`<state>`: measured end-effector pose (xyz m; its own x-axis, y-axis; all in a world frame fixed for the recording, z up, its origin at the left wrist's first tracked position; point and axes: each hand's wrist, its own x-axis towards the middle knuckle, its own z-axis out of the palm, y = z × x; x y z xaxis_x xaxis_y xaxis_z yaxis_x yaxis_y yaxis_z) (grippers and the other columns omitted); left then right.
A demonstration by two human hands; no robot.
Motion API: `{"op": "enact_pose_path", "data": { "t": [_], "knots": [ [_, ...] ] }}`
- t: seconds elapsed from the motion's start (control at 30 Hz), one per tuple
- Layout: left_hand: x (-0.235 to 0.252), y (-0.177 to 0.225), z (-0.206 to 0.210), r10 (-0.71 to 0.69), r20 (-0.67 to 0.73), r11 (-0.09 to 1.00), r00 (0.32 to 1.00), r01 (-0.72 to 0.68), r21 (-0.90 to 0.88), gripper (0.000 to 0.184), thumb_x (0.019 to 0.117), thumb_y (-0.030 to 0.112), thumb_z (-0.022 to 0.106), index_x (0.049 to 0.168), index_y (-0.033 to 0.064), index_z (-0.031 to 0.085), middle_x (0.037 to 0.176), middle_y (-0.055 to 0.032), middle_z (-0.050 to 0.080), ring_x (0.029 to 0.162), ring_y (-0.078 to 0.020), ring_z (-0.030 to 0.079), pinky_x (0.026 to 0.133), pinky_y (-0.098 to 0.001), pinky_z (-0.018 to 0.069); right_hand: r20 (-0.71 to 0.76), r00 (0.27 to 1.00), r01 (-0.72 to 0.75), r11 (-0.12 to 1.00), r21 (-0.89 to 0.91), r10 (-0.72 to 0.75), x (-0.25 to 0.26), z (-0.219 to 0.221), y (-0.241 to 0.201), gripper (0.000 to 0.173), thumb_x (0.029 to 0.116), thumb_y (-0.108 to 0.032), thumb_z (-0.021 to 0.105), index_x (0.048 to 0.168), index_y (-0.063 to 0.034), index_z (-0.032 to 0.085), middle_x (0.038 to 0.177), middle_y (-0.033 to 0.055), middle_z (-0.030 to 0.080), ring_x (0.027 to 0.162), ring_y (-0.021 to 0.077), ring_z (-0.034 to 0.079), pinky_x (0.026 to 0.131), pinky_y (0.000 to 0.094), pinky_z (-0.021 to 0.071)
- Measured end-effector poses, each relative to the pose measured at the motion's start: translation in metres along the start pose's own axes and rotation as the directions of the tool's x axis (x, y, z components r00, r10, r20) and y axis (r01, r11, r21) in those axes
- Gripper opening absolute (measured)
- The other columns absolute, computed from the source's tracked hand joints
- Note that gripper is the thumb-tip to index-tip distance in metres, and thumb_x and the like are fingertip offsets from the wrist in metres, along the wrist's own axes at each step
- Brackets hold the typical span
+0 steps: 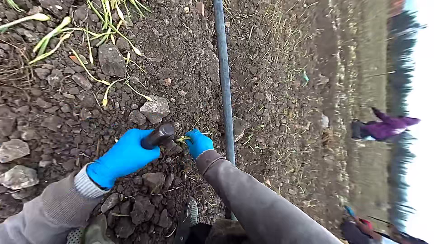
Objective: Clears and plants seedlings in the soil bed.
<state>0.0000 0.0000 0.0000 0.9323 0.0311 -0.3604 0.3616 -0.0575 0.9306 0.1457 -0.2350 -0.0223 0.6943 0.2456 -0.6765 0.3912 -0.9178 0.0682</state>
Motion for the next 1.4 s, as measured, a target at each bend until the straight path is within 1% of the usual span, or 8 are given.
{"op": "enact_pose_path", "data": {
  "t": [0.1, 0.3, 0.67, 0.77, 0.9, 1.2, 1.33, 1.4],
  "knots": [
    [0.018, -0.051, 0.039, -0.193, 0.142, 0.978, 0.971, 0.179, 0.110, 0.053, 0.0942, 0.013, 0.068, 0.145, 0.0251, 0.060, 0.088, -0.0046, 0.069, 0.072, -0.0153, 0.061, 0.069, -0.0417, 0.0519, 0.040, 0.993, 0.107, 0.994, -0.018, -0.107, 0.013, -0.001, -0.024, 0.029, 0.1062, -0.022, 0.055, 0.131, -0.0177, 0.070, 0.137, 0.0115, 0.063, 0.114, 0.0358, 0.068, 0.089, 0.0612, 0.0558],
    [-0.037, -0.031, -0.006, -0.170, -0.071, 0.968, 0.983, 0.153, -0.200, 0.011, 0.0801, 0.020, 0.068, 0.070, 0.0191, 0.063, 0.053, 0.0033, 0.051, 0.041, -0.0088, 0.043, 0.040, -0.0266, 0.0357, 0.214, 0.968, 0.156, 0.982, -0.107, -0.130, 0.038, 0.069, -0.069, 0.028, 0.0971, -0.015, 0.063, 0.124, -0.0153, 0.072, 0.143, 0.0139, 0.060, 0.114, 0.0394, 0.068, 0.088, 0.0638, 0.0564],
    [-0.075, -0.064, -0.053, -0.162, -0.239, 0.956, 0.957, 0.093, -0.277, 0.011, 0.0738, 0.021, 0.071, 0.069, 0.0209, 0.061, 0.050, 0.0024, 0.048, 0.038, -0.0084, 0.041, 0.037, -0.0247, 0.0341, 0.038, 0.985, 0.165, 0.984, 0.066, -0.168, 0.006, 0.055, -0.044, 0.035, 0.1081, -0.024, 0.050, 0.141, -0.0171, 0.061, 0.137, 0.0119, 0.065, 0.121, 0.0323, 0.066, 0.097, 0.0555, 0.0550],
    [-0.080, -0.074, -0.075, 0.160, -0.158, 0.953, 0.974, -0.194, -0.234, 0.029, 0.0891, 0.019, 0.075, 0.117, 0.0169, 0.069, 0.090, -0.0021, 0.073, 0.068, -0.0142, 0.068, 0.058, -0.0311, 0.0602, 0.013, 0.975, 0.220, 0.975, 0.036, -0.221, 0.003, 0.052, -0.043, 0.029, 0.1082, -0.024, 0.050, 0.130, -0.0155, 0.069, 0.129, 0.0111, 0.068, 0.118, 0.0302, 0.067, 0.097, 0.0525, 0.0553],
    [-0.042, -0.027, -0.036, -0.128, -0.160, 0.986, 0.979, 0.142, 0.083, 0.014, 0.0806, 0.011, 0.071, 0.071, 0.0187, 0.065, 0.055, 0.0039, 0.055, 0.045, -0.0092, 0.049, 0.042, -0.0310, 0.0395, -0.068, 0.926, 0.373, 0.928, 0.021, -0.371, -0.006, 0.037, -0.065, 0.027, 0.1063, -0.021, 0.055, 0.123, -0.0104, 0.073, 0.120, 0.0151, 0.069, 0.111, 0.0327, 0.069, 0.093, 0.0520, 0.0562],
    [-0.103, -0.054, -0.041, -0.161, -0.315, 0.977, 0.935, 0.105, -0.187, 0.008, 0.0752, 0.020, 0.069, 0.070, 0.0224, 0.063, 0.053, 0.0061, 0.053, 0.041, -0.0061, 0.045, 0.039, -0.0236, 0.0369, 0.279, 0.920, 0.330, 0.929, -0.167, -0.276, 0.022, 0.076, -0.148, 0.024, 0.0986, -0.009, 0.060, 0.121, -0.0072, 0.070, 0.136, 0.0170, 0.062, 0.115, 0.0384, 0.067, 0.088, 0.0595, 0.0577],
    [-0.160, -0.072, -0.071, 0.021, -0.383, 0.998, 0.923, -0.039, -0.041, 0.023, 0.0832, 0.026, 0.072, 0.105, 0.0209, 0.076, 0.097, 0.0063, 0.076, 0.081, -0.0073, 0.072, 0.071, -0.0292, 0.0635, 0.010, 0.898, 0.436, 0.886, -0.157, -0.440, 0.008, 0.083, -0.149, 0.033, 0.0979, -0.028, 0.056, 0.119, -0.0105, 0.074, 0.129, 0.0126, 0.066, 0.121, 0.0331, 0.062, 0.096, 0.0515, 0.0517],
    [-0.153, -0.072, -0.058, -0.124, -0.498, 0.991, 0.858, 0.082, -0.105, 0.010, 0.0739, 0.024, 0.071, 0.084, 0.0212, 0.071, 0.068, 0.0082, 0.066, 0.054, -0.0035, 0.059, 0.049, -0.0230, 0.0495, -0.092, 0.865, 0.481, 0.867, -0.133, -0.494, 0.002, 0.078, -0.165, 0.034, 0.0996, -0.028, 0.055, 0.122, -0.0118, 0.074, 0.124, 0.0118, 0.069, 0.119, 0.0321, 0.063, 0.093, 0.0498, 0.0530]
  ]
}}
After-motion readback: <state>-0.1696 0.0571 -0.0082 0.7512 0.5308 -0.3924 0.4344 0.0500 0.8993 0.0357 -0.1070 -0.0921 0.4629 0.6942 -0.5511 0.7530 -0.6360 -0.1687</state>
